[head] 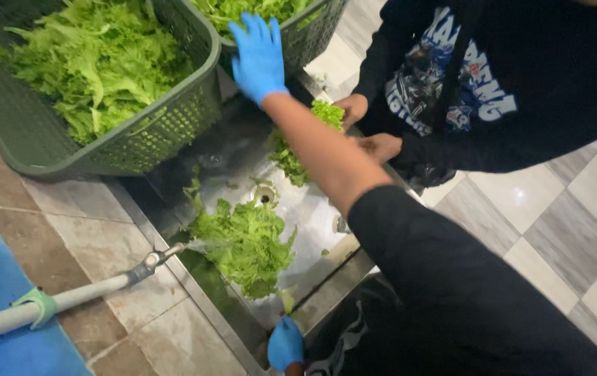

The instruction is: The person washes lettuce heads at a stainless steel sink, holding each head under running water from a faucet and rubbing the leaves with both hands. They place rinsed lettuce into green plastic baskets beside the sink and continue with the next head.

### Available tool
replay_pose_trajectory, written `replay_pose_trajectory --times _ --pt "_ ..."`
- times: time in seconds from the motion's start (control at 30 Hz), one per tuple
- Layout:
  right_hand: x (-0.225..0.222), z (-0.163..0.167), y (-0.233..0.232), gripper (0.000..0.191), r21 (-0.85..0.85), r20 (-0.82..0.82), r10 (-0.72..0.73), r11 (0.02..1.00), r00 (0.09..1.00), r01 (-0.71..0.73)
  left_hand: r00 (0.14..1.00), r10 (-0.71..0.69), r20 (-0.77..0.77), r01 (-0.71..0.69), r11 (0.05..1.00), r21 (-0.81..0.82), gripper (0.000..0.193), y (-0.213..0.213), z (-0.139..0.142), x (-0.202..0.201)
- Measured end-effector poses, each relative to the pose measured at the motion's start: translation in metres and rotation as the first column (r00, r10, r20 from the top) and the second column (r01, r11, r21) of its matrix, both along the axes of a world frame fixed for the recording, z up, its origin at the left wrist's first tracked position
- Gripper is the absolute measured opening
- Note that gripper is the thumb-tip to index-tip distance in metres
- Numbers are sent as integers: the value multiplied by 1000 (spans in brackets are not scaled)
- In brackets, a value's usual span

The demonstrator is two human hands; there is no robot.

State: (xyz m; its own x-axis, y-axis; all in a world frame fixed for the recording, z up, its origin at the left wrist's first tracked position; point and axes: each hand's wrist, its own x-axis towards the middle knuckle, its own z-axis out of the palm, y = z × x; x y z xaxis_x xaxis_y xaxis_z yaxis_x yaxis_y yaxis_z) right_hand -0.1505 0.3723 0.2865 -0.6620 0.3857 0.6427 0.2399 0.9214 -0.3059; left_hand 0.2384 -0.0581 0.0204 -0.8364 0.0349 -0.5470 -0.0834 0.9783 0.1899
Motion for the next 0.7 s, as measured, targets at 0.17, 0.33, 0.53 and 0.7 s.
replay_pose_trajectory --times 0.17,0.33,0.53,0.7 --pt "86 -101 -53 56 -178 -125 323 923 938 -342 999 17 47 -21 995 100 55 0 -10 -8" --pt "306 -214 -149 36 -742 471 685 648 556 -170 997 30 73 -30 1000 -2 56 -4 -23 1" --pt "403 -295 -93 27 -735 640 615 664 462 135 999 -34 -25 35 997 63 56 -11 -51 16" --pt "366 -339 -40 20 -885 406 636 453 656 108 981 53 -184 -8 971 239 40 -29 -65 27"
